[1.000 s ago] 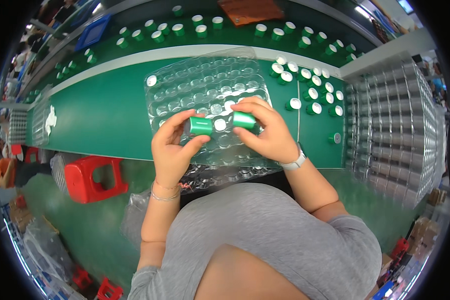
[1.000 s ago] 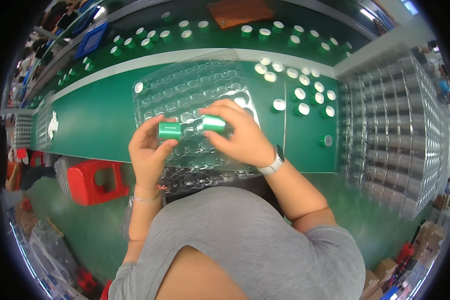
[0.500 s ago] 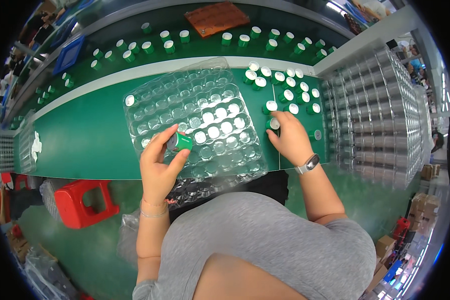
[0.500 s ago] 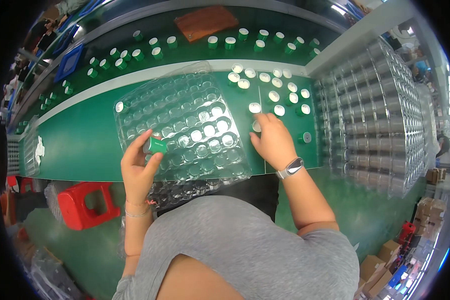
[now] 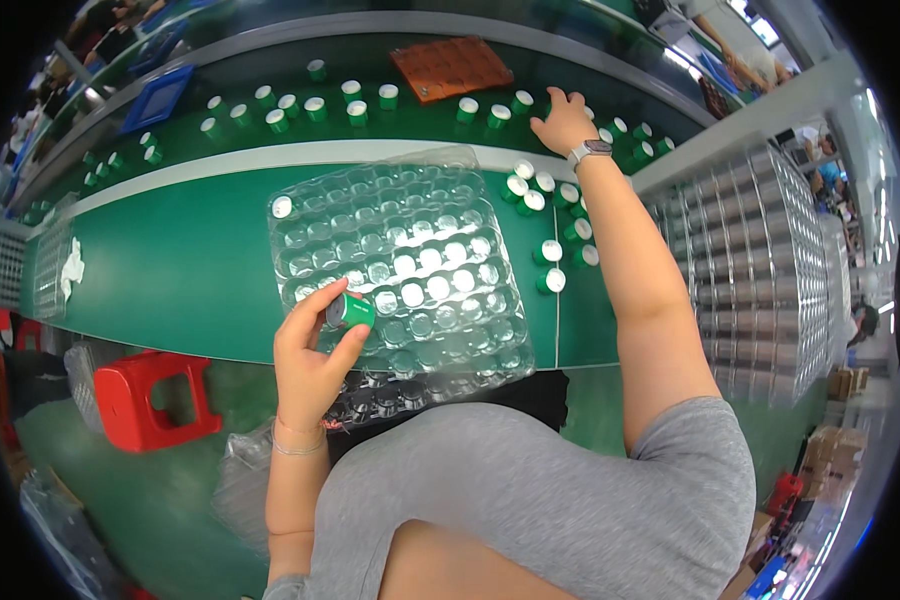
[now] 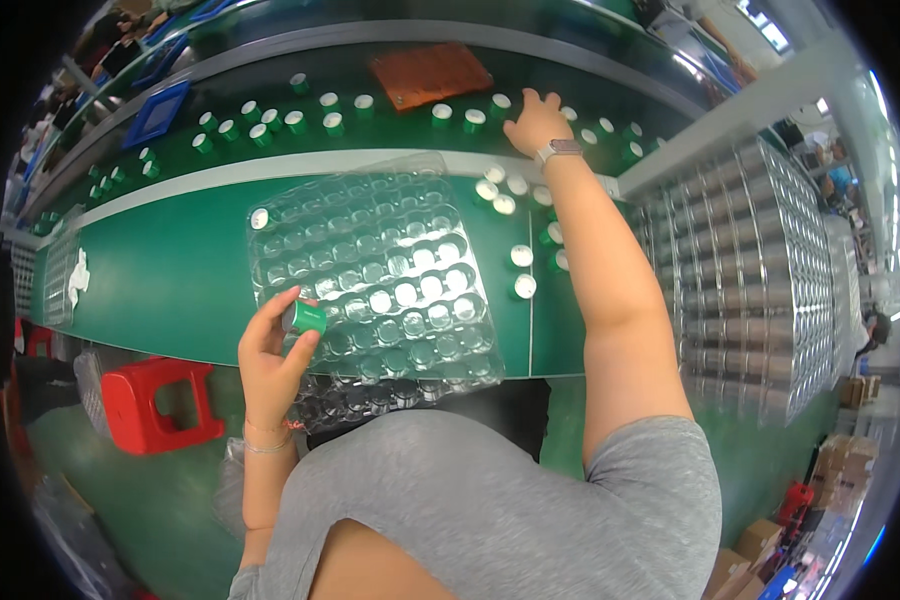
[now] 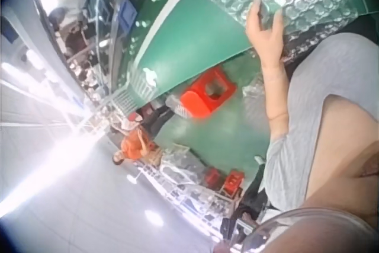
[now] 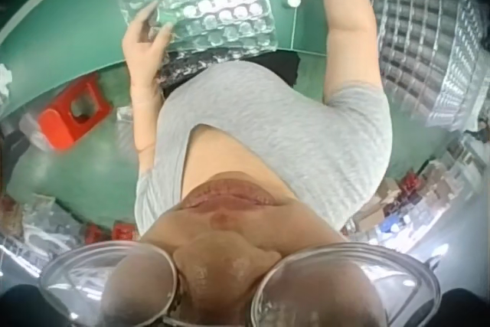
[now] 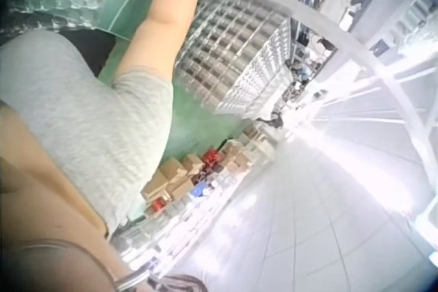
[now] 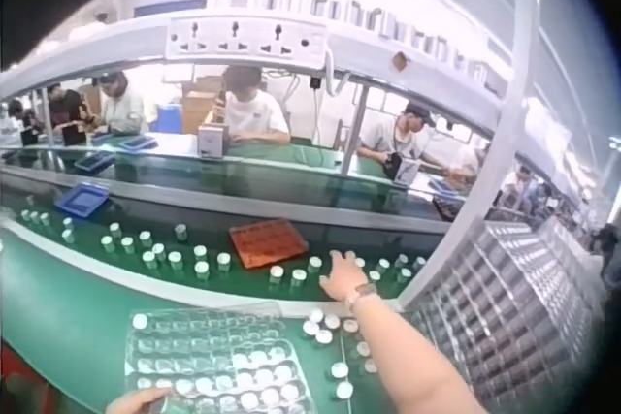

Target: The person is placing green cylindrical electronic components into plastic blister trays on a conveyor belt.

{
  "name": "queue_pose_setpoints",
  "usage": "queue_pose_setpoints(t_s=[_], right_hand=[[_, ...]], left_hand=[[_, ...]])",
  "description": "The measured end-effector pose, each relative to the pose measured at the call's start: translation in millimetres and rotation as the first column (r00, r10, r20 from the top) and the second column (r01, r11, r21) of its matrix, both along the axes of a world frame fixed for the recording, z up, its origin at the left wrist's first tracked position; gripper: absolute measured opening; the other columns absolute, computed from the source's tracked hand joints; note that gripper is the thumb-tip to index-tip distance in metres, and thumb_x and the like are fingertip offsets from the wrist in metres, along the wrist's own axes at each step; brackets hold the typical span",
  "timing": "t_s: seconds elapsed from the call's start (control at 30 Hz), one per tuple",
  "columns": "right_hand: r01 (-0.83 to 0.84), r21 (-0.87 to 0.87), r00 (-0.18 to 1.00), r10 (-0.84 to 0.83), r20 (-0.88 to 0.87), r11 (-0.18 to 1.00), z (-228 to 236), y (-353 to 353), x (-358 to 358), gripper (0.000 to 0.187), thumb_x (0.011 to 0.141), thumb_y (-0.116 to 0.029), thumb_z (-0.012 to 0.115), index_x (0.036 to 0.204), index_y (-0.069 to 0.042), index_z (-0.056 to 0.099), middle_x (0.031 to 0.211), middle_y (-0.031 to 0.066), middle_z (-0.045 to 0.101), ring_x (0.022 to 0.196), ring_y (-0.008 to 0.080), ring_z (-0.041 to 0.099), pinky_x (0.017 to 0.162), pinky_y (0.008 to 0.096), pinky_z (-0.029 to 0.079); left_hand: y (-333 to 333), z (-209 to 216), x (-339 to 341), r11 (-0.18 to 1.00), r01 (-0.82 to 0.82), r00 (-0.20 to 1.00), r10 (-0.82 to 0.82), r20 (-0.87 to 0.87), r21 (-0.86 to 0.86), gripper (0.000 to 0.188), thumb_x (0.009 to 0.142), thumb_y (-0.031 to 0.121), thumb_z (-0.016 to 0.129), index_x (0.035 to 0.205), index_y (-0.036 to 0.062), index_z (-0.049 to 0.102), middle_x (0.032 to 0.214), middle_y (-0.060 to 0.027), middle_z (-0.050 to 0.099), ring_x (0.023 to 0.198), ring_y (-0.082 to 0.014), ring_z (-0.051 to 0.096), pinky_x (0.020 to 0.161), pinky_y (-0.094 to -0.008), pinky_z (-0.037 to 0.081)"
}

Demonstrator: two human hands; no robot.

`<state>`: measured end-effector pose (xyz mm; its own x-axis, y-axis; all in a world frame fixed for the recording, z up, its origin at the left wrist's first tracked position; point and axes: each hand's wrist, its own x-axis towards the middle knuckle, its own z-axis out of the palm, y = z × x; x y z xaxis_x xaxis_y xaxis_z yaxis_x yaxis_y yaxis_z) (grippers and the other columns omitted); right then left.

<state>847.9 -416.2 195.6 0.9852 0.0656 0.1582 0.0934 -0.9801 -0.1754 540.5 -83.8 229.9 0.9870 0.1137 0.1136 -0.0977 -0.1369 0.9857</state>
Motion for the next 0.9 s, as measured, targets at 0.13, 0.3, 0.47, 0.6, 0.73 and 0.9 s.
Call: queue_pose_setpoints(t_s=[0.13, 0.3, 0.47, 0.6, 0.73, 0.9], right_hand=[[0.15, -0.045, 0.959, -0.156, -0.235, 0.988, -5.7, 2.8, 20.1, 0.075, 0.078, -0.025, 0.062, 0.144, -0.01, 0.032, 0.139, 0.0295, 0.032, 0.114, 0.0449, 0.055, 0.095, 0.0453, 0.049], [0.16, -0.03, 0.974, -0.163, -0.158, 0.987, -39.2, -15.8, 59.2, 0.064, 0.082, -0.018, 0.057, 0.142, -0.013, 0.036, 0.139, 0.0276, 0.036, 0.111, 0.0433, 0.056, 0.094, 0.0462, 0.048], [-0.243, 0.012, 0.968, 0.242, 0.069, 0.97, -62.8, -8.8, 91.4, 0.061, 0.078, -0.007, 0.057, 0.138, -0.011, 0.043, 0.131, 0.0247, 0.048, 0.119, 0.0421, 0.05, 0.102, 0.0459, 0.041], [-0.279, -0.039, 0.947, 0.269, -0.174, 0.959, -34.9, -7.8, 72.7, 0.076, 0.081, -0.005, 0.059, 0.147, -0.029, 0.029, 0.139, 0.027, 0.04, 0.125, 0.043, 0.045, 0.104, 0.0466, 0.041], [-0.342, -0.054, 0.93, 0.329, -0.164, 0.938, -56.5, -17.3, 95.3, 0.054, 0.081, -0.003, 0.065, 0.129, -0.017, 0.044, 0.129, 0.0312, 0.042, 0.108, 0.0502, 0.052, 0.089, 0.0487, 0.049], [-0.403, 0.02, 0.901, 0.4, -0.166, 0.915, -50.9, -6.3, 93.1, 0.05, 0.081, -0.001, 0.063, 0.125, -0.011, 0.043, 0.122, 0.0261, 0.047, 0.107, 0.0489, 0.052, 0.09, 0.0477, 0.047]], left_hand=[[7.9, 1.2, -5.6, 0.998, -0.058, 0.998, 0.058, -0.009, 0.002, 0.046, 0.077, -0.005, 0.07, 0.121, -0.0029, 0.058, 0.108, -0.0108, 0.064, 0.1, -0.0173, 0.062, 0.091, -0.0299, 0.048], [17.2, -1.1, -3.2, 1.0, -0.009, 1.0, 0.009, -0.029, 0.002, 0.047, 0.081, -0.005, 0.067, 0.126, -0.0029, 0.052, 0.113, -0.0119, 0.061, 0.106, -0.0187, 0.058, 0.096, -0.0322, 0.045], [18.1, 1.6, -12.6, 0.995, -0.088, 0.996, 0.089, -0.031, 0.051, 0.046, 0.079, -0.003, 0.07, 0.123, -0.0027, 0.056, 0.114, -0.0104, 0.062, 0.107, -0.0187, 0.058, 0.098, -0.0325, 0.044], [14.8, 6.2, -9.5, 0.993, -0.05, 0.996, 0.058, -0.068, 0.111, 0.044, 0.08, 0.011, 0.074, 0.121, 0.004, 0.061, 0.112, -0.0104, 0.065, 0.103, -0.0195, 0.061, 0.091, -0.0324, 0.048], [14.6, 10.5, -12.7, 0.99, -0.05, 0.999, 0.047, 0.022, 0.135, 0.044, 0.081, 0.012, 0.073, 0.123, 0.0043, 0.06, 0.111, -0.0122, 0.065, 0.098, -0.0216, 0.062, 0.085, -0.0329, 0.049], [13.6, 10.6, -15.4, 0.992, -0.042, 0.999, 0.038, 0.035, 0.121, 0.045, 0.082, 0.01, 0.072, 0.125, 0.0039, 0.058, 0.11, -0.0113, 0.065, 0.096, -0.02, 0.062, 0.085, -0.0324, 0.049]])
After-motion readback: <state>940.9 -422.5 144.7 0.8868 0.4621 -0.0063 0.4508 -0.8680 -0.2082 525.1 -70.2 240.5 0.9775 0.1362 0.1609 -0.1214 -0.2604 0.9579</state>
